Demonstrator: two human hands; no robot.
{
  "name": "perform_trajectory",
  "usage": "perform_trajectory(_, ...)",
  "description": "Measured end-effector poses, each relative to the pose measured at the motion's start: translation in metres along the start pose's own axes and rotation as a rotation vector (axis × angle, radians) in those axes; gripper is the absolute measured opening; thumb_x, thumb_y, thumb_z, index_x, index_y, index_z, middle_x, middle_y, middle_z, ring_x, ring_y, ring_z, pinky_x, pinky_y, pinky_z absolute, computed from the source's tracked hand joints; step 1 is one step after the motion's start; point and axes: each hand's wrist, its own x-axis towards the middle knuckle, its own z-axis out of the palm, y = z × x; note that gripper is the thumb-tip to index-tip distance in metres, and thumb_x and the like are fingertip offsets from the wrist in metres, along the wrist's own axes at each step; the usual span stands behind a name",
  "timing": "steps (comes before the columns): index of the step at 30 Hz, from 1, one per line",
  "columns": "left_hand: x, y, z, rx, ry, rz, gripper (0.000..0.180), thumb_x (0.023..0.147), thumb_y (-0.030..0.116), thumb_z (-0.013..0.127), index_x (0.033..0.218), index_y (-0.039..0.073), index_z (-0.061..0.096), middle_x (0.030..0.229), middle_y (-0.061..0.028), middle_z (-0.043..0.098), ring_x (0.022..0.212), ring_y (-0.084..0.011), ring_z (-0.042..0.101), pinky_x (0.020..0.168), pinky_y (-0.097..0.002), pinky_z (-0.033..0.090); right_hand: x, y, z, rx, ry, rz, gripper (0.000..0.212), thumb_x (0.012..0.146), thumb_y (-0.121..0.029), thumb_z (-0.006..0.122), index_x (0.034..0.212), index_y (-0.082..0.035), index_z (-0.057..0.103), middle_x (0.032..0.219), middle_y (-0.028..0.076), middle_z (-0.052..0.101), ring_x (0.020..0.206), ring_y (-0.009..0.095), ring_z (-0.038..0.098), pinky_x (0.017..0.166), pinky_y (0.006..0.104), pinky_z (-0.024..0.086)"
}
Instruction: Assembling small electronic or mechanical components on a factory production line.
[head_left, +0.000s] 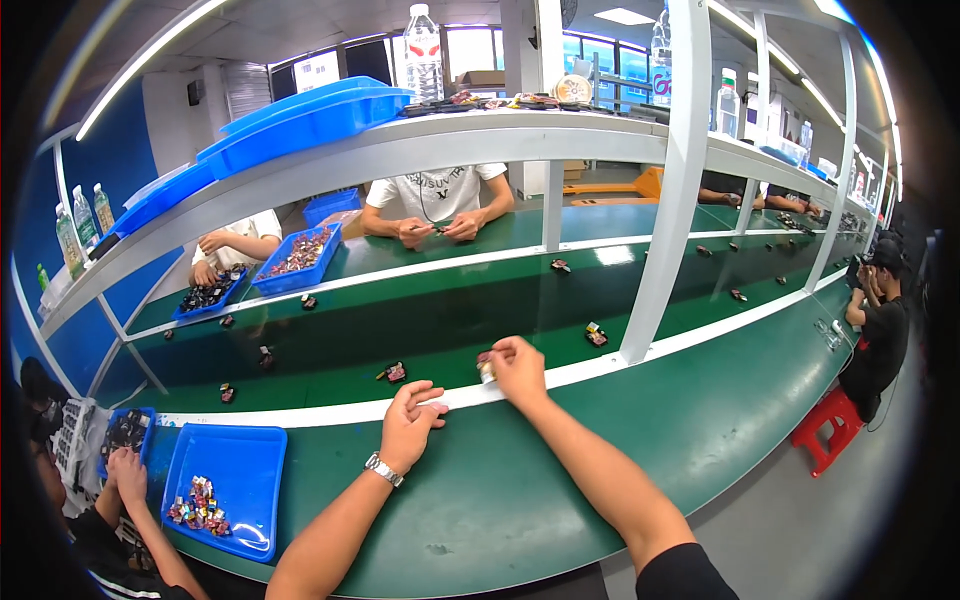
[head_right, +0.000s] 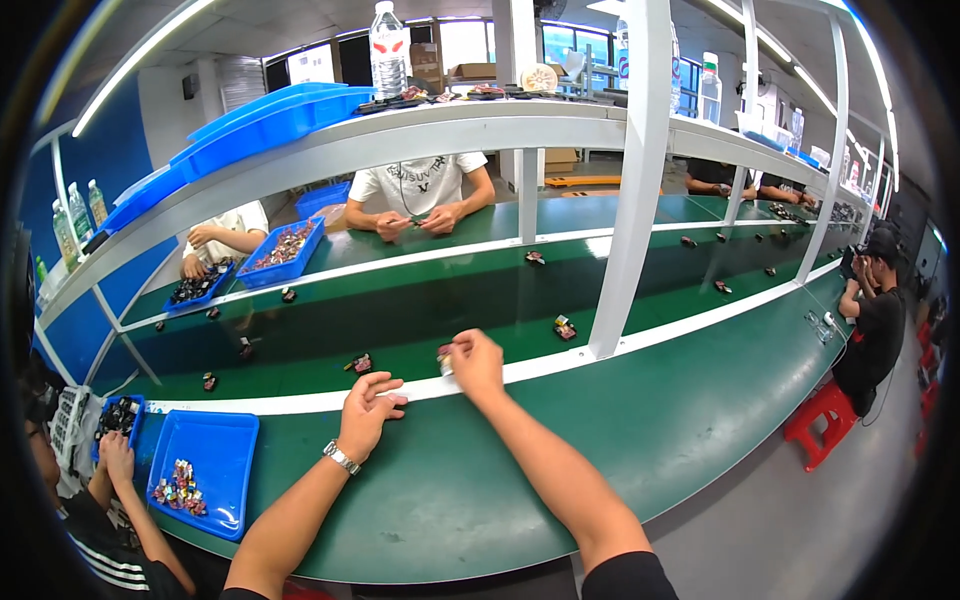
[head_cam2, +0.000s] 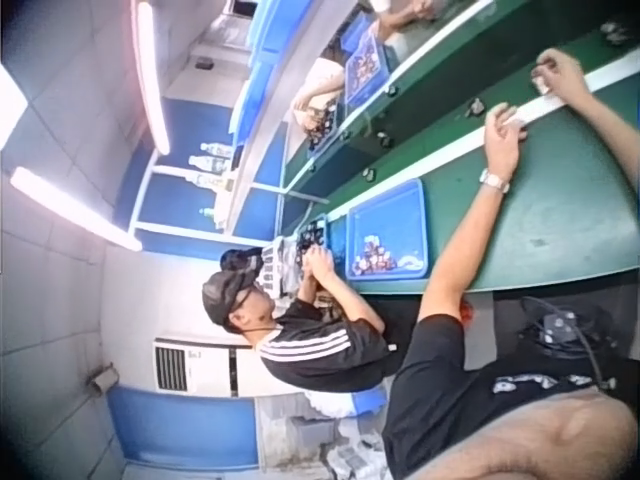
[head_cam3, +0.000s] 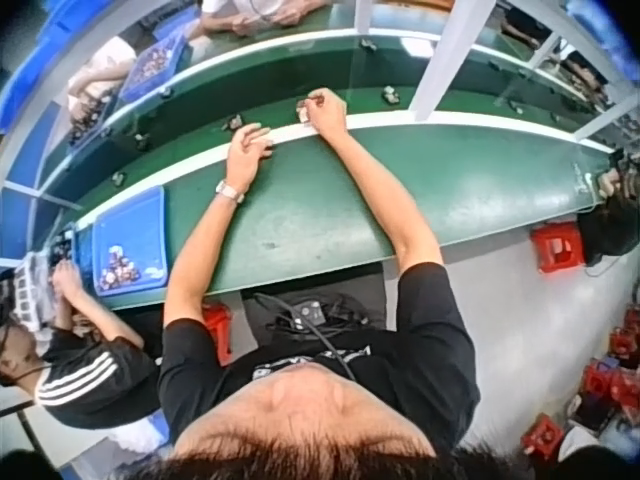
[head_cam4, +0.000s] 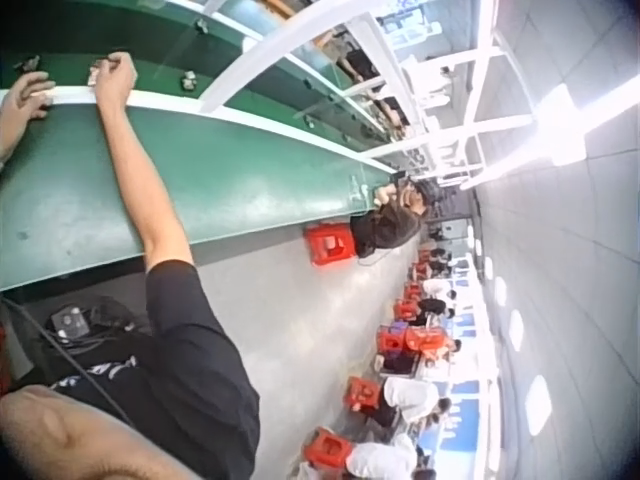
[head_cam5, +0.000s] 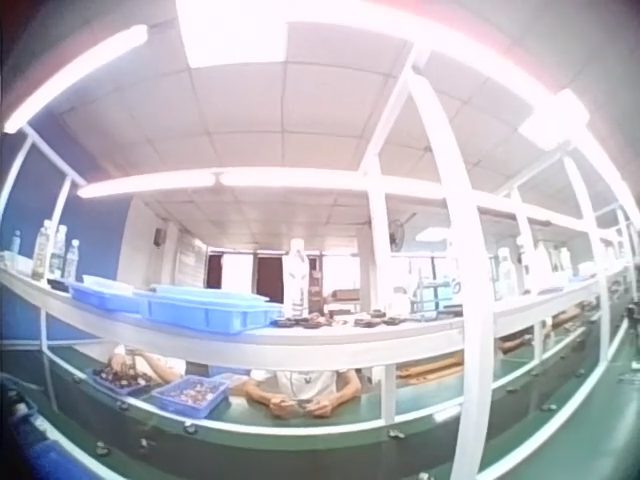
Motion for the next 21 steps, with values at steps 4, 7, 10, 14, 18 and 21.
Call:
perform_trajectory(4, 0.0, -0.006, -0.004, 0.023, -0.018, -0.024, 0.03, 0.091, 0.002, 0.055, 0.121, -0.003, 0.05, 0.117, -0.0169, 0.063, 0.095, -0.0204, 0.066, 0.078, -0.031, 0.056, 0.035, 0.03, -0.026, -0.279, -0.015, 0.114, 0.019, 0.081, -0.015, 0.07, 0.093, 0.0, 0.067, 0.085, 0.015, 0.07, 0.081, 0.029, 0.068, 0.077, 0.0382, 0.054)
perform_trajectory(7, -0.004, -0.006, -0.014, 0.048, -0.003, -0.038, 0.027, 0.091, 0.002, 0.056, 0.118, -0.003, 0.052, 0.113, -0.0158, 0.065, 0.093, -0.0195, 0.066, 0.077, -0.0305, 0.055, 0.05, 0.023, -0.042, -1.045, 0.097, -0.137, 0.03, 0.082, -0.027, 0.066, 0.098, -0.002, 0.063, 0.101, 0.015, 0.061, 0.101, 0.032, 0.055, 0.081, 0.0431, 0.049)
perform_trajectory(10, -0.002, -0.006, -0.01, 0.015, 0.0, -0.044, 0.025, 0.092, 0.002, 0.055, 0.116, -0.003, 0.054, 0.11, -0.0144, 0.066, 0.092, -0.017, 0.066, 0.077, -0.0286, 0.055, 0.067, 0.048, -0.077, -1.4, 0.109, 0.085, 0.046, 0.077, -0.019, 0.064, 0.115, 0.007, 0.055, 0.114, 0.026, 0.053, 0.107, 0.04, 0.054, 0.086, 0.0488, 0.046)
perform_trajectory(14, 0.004, -0.009, -0.004, -0.001, -0.036, -0.043, 0.023, 0.093, 0.003, 0.056, 0.115, -0.003, 0.055, 0.108, -0.0134, 0.066, 0.09, -0.0166, 0.066, 0.076, -0.0283, 0.055, 0.097, 0.097, -0.11, -1.378, 0.088, 0.215, 0.048, 0.084, -0.019, 0.059, 0.12, 0.01, 0.049, 0.108, 0.025, 0.06, 0.094, 0.033, 0.064, 0.081, 0.0396, 0.054)
perform_trajectory(18, 0.003, -0.007, -0.01, 0.007, 0.004, -0.019, 0.022, 0.093, 0.005, 0.057, 0.113, -0.003, 0.057, 0.105, -0.0126, 0.067, 0.089, -0.0157, 0.066, 0.073, -0.0275, 0.054, 0.091, 0.073, -0.105, -1.287, 0.005, 0.173, 0.049, 0.082, -0.012, 0.065, 0.123, 0.008, 0.046, 0.104, 0.026, 0.06, 0.097, 0.036, 0.064, 0.082, 0.0399, 0.054)
perform_trajectory(21, 0.006, -0.004, -0.018, 0.072, 0.07, -0.045, 0.022, 0.096, 0.01, 0.054, 0.114, -0.002, 0.056, 0.105, -0.0135, 0.067, 0.084, -0.0158, 0.066, 0.07, -0.0271, 0.054, 0.057, 0.021, -0.088, -0.905, -0.171, -0.141, 0.053, 0.08, -0.004, 0.067, 0.127, 0.005, 0.044, 0.104, 0.026, 0.061, 0.098, 0.039, 0.062, 0.085, 0.0406, 0.053)
